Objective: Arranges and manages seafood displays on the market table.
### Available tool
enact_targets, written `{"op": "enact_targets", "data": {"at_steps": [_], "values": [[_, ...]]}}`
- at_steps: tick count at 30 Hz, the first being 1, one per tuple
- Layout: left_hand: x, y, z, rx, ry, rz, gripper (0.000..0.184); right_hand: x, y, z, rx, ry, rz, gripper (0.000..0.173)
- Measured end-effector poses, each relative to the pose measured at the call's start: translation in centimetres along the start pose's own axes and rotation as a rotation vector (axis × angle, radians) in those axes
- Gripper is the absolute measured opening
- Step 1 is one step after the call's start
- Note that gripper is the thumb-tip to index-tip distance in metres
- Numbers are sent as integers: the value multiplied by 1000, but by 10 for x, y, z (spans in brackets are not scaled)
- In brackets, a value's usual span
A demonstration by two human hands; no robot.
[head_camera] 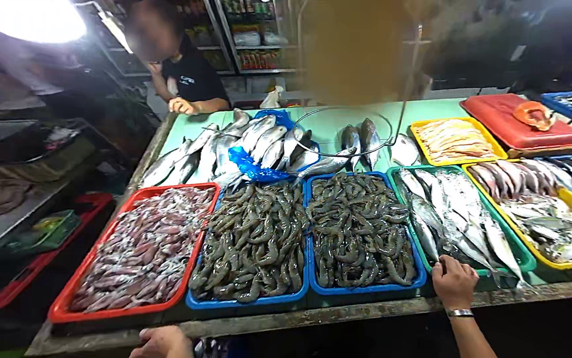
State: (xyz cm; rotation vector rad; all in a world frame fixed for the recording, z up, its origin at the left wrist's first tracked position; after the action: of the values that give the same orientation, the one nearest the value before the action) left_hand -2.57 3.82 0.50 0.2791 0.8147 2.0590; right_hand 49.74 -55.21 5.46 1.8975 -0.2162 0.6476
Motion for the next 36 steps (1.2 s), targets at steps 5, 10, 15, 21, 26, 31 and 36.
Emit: {"op": "enact_targets", "data": {"at_steps": [5, 10, 15, 21, 26, 31, 36], "values": [[-9, 6, 2, -56, 77, 103, 69, 0, 2, -2, 18, 3, -26, 45], [-12, 5, 2, -74, 105, 105, 66, 0, 1, 0, 20, 2, -22, 45], [-15, 5, 3, -88, 116, 112, 65, 1, 2, 0, 10, -9, -24, 45], [-12, 2, 1, -93, 131, 125, 65, 0, -1, 2, 4, -10, -18, 44], [-10, 1, -1, -101, 114, 124, 67, 1, 0, 2, 17, -12, -40, 46], [-10, 0, -1, -101, 128, 141, 64, 1, 1, 0, 10, -9, -41, 46], [-12, 1, 0, -106, 140, 138, 65, 1, 1, 1, 10, -16, -36, 45]]}}
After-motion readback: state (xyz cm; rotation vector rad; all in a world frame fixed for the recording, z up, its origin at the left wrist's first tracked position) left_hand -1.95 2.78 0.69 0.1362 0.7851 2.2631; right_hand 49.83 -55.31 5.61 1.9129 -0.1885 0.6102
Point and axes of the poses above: each hand's wrist, its own x-axis towards the middle knuckle, its own y-axis out of the back of the hand, z = x × y, the point moved 6 cm from there along x, towards the middle knuckle, and after that the axes turned 3 degrees about z, right-handed, at the moved point
